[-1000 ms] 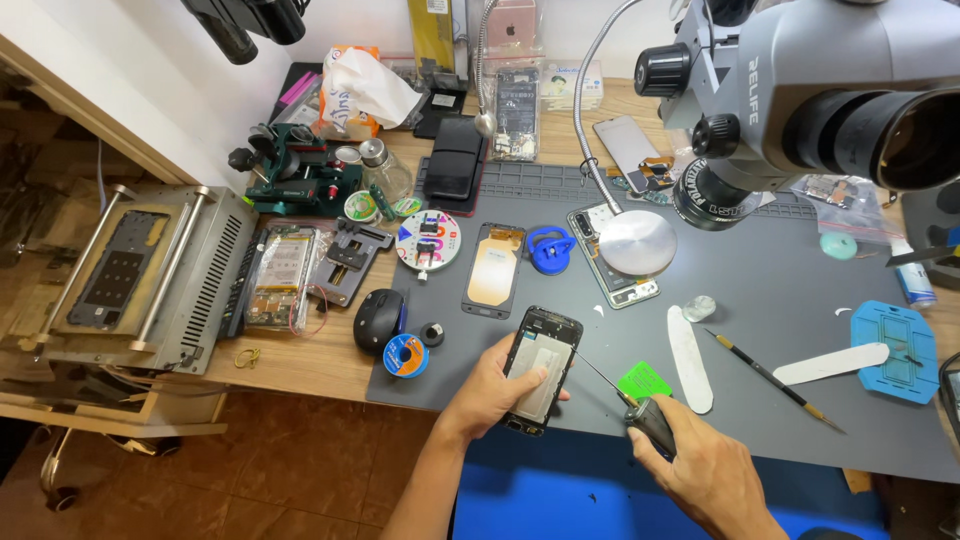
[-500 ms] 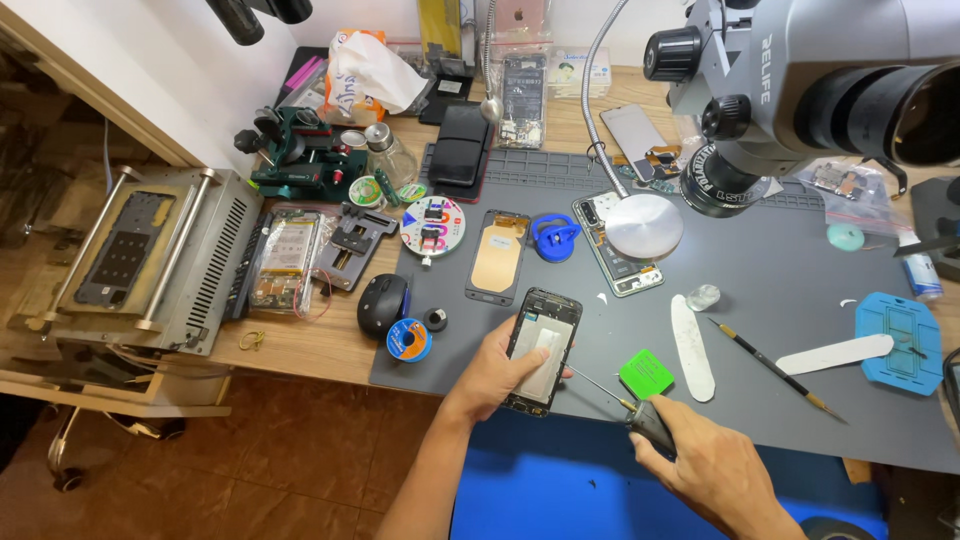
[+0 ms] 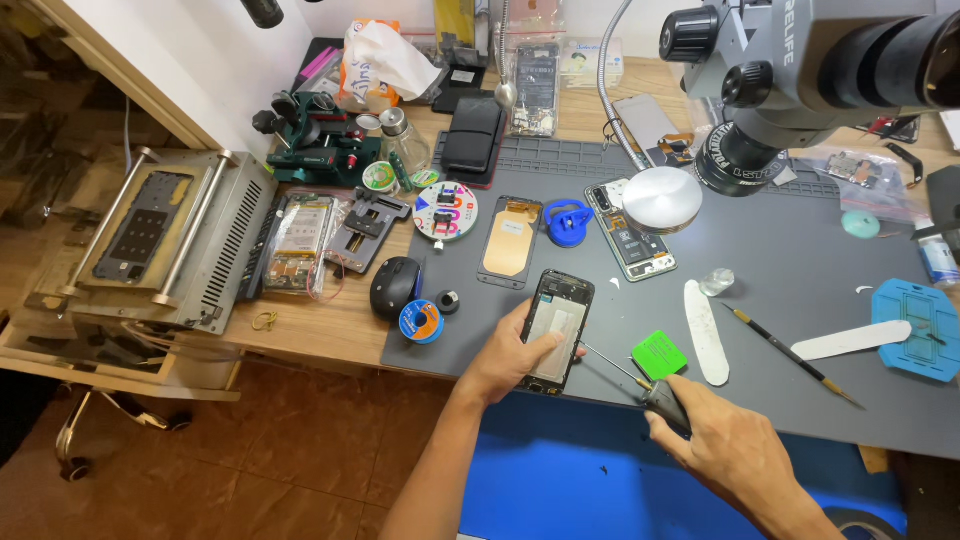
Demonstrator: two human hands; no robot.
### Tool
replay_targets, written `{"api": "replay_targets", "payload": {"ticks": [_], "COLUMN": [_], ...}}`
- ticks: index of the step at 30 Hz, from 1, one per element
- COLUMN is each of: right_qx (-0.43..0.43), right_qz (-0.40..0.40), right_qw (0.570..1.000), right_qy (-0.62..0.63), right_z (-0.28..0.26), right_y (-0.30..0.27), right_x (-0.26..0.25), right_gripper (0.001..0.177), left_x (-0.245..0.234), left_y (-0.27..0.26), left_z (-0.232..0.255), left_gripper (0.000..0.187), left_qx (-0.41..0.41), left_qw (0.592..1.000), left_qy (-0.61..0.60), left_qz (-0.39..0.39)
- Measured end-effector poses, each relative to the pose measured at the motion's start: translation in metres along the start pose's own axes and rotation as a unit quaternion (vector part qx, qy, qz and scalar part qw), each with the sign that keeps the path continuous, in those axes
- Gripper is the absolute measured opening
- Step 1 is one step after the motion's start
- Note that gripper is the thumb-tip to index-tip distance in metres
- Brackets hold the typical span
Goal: The person uses a screwdriver to remove screws from the back of a disassembled smartphone. They then open a drawer to retrieve a small tool and continue working on the device.
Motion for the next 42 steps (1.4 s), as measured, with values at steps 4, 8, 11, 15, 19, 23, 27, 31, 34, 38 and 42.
{"api": "replay_targets", "payload": {"ticks": [4, 8, 11, 15, 19, 23, 27, 31, 34, 38, 42], "right_qx": [0.004, -0.013, -0.012, 0.014, 0.010, 0.011, -0.038, -0.001, 0.000, -0.016, -0.035], "right_qz": [-0.014, 0.011, 0.025, 0.015, 0.020, 0.031, 0.108, 0.056, 0.035, 0.068, 0.089], "right_qw": [1.000, 0.999, 0.999, 1.000, 1.000, 0.999, 0.993, 0.998, 0.999, 0.998, 0.995], "right_qy": [-0.006, -0.033, -0.029, -0.010, -0.002, -0.001, -0.022, 0.024, 0.002, -0.004, -0.033], "right_z": [0.004, 0.004, 0.004, 0.002, 0.006, 0.006, 0.006, 0.010, 0.008, 0.010, 0.008], "right_y": [0.002, 0.005, 0.003, 0.000, 0.003, 0.003, 0.003, 0.002, 0.004, 0.005, 0.005], "right_x": [0.006, 0.009, 0.011, 0.008, 0.011, 0.010, 0.013, 0.012, 0.015, 0.015, 0.017], "right_gripper": [0.034, 0.040, 0.039, 0.039, 0.040, 0.039, 0.041, 0.041, 0.043, 0.046, 0.041], "left_x": [-0.001, -0.002, -0.003, -0.005, 0.001, -0.004, -0.002, -0.004, -0.002, 0.000, -0.001], "left_y": [-0.002, -0.001, -0.001, 0.000, -0.001, 0.000, -0.001, -0.001, -0.003, -0.001, -0.002], "left_z": [-0.003, -0.006, -0.010, -0.013, -0.005, -0.011, -0.007, -0.007, -0.008, -0.006, -0.007], "left_gripper": [0.036, 0.040, 0.040, 0.044, 0.043, 0.040, 0.039, 0.039, 0.038, 0.038, 0.038], "left_qx": [-0.022, -0.019, -0.031, -0.026, -0.019, -0.028, -0.023, -0.026, -0.025, -0.019, -0.018], "left_qw": [1.000, 0.999, 0.998, 0.999, 0.999, 0.999, 1.000, 0.999, 1.000, 1.000, 1.000], "left_qy": [-0.001, -0.030, -0.033, -0.027, -0.026, -0.023, -0.016, -0.024, -0.012, 0.003, -0.006], "left_qz": [-0.022, -0.035, -0.032, -0.025, -0.027, 0.001, 0.001, 0.013, -0.006, -0.017, -0.009]}}
Point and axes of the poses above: each hand's wrist, its own y-axis towards the middle knuckle, its own x-axis out of the palm, z = x × y, the point moved 10 cm from there along y, towards the middle knuckle, and after that the axes turned 12 degrees about -z, right-handed, at the moved point
